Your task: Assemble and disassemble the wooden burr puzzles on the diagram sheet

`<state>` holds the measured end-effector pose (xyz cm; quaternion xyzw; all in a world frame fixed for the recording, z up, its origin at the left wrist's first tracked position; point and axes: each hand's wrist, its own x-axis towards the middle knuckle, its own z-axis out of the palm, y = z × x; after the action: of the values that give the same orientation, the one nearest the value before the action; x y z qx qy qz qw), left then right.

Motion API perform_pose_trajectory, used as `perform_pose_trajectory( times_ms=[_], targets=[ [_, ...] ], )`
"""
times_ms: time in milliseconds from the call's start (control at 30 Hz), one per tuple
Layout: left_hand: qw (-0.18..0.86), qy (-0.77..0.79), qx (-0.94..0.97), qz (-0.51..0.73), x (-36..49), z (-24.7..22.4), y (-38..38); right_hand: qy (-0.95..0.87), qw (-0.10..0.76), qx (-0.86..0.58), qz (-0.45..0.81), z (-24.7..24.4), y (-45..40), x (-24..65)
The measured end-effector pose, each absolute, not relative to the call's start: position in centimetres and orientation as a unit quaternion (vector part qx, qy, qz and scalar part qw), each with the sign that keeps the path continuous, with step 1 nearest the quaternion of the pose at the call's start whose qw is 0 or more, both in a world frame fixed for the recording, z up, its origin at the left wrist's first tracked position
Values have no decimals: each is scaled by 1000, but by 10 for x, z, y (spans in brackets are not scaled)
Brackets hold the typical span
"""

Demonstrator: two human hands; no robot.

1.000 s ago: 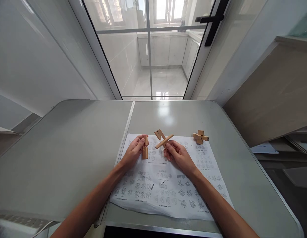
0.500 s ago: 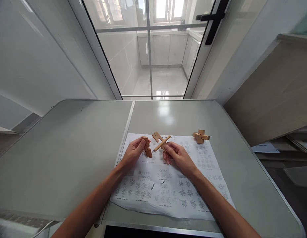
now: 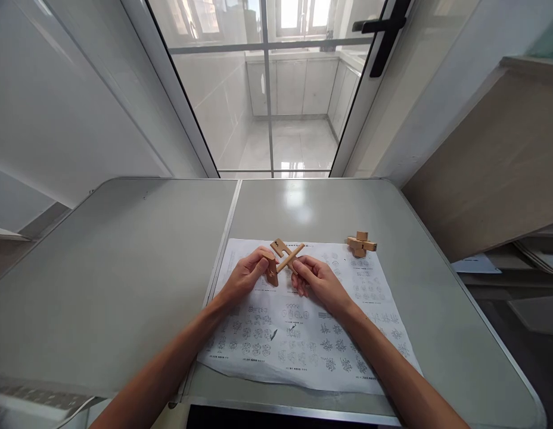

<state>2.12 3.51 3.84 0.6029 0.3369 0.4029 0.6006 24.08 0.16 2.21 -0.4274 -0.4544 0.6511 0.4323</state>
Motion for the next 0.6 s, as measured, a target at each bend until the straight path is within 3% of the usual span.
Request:
perform_pose_trajectory(
  times_ms=[333, 600],
  targets=[
    [594, 334, 621, 388, 23, 35, 33, -416, 405, -420, 697, 19, 4, 245],
    [530, 361, 646, 414, 25, 33, 30, -413, 361, -396, 737, 28, 1, 245]
  ],
)
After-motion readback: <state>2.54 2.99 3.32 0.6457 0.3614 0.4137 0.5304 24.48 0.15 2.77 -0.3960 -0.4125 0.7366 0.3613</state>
